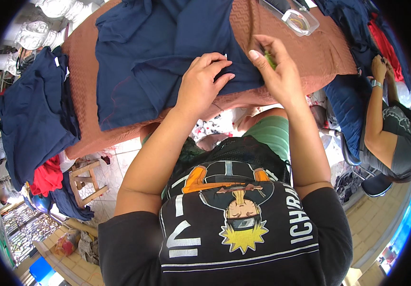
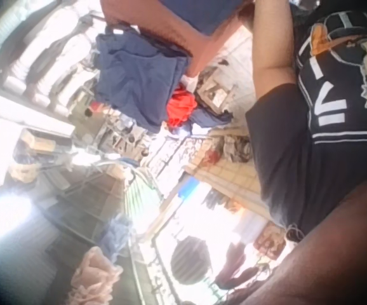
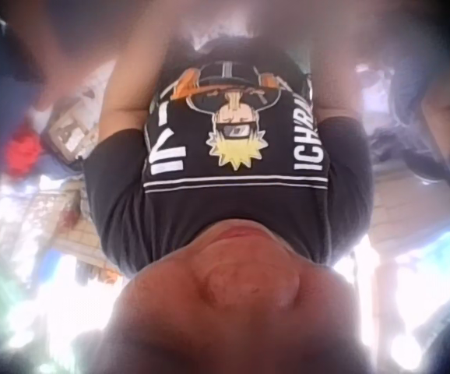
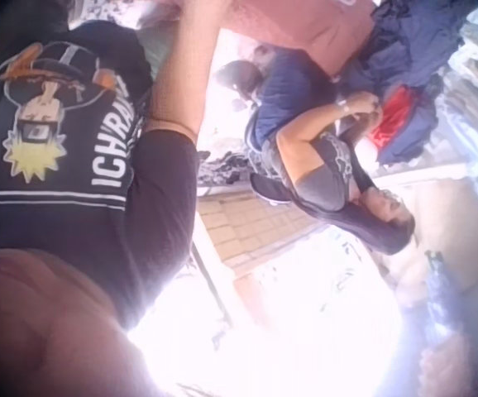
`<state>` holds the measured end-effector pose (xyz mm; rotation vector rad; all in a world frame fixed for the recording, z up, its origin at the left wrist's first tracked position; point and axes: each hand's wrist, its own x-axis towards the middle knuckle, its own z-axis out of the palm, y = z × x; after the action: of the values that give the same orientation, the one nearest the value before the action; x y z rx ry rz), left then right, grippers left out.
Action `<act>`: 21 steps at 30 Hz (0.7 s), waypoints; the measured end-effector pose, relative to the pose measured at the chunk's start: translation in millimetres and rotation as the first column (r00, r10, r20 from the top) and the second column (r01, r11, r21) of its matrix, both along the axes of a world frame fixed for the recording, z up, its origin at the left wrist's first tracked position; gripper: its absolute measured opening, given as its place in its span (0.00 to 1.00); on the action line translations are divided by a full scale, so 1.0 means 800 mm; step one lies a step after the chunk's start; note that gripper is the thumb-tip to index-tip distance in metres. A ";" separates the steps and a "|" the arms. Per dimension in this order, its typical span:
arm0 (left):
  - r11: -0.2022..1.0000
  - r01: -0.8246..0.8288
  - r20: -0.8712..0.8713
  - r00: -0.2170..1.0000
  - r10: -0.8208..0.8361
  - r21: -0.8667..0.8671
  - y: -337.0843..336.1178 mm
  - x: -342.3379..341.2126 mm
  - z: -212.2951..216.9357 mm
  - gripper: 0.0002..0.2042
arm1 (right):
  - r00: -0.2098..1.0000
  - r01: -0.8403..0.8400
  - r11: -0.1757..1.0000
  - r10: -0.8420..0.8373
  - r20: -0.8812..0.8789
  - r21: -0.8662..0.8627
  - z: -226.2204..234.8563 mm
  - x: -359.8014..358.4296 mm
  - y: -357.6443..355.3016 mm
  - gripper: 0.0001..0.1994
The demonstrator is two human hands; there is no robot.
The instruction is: The person trims loose threads from several dark blue garments using small shears, turning the items over to inspect the seams and edges.
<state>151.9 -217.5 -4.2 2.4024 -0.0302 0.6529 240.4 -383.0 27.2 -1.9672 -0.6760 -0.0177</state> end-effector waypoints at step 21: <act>0.803 -0.119 -0.371 0.919 -0.134 -0.584 0.042 0.008 0.021 0.10 | 0.924 -0.152 0.971 0.206 -0.322 0.184 -0.033 -0.007 0.012 0.17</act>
<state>158.3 -184.1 13.0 1.8585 0.2983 0.1138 235.0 -373.7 1.0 -1.6951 -0.6034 0.3646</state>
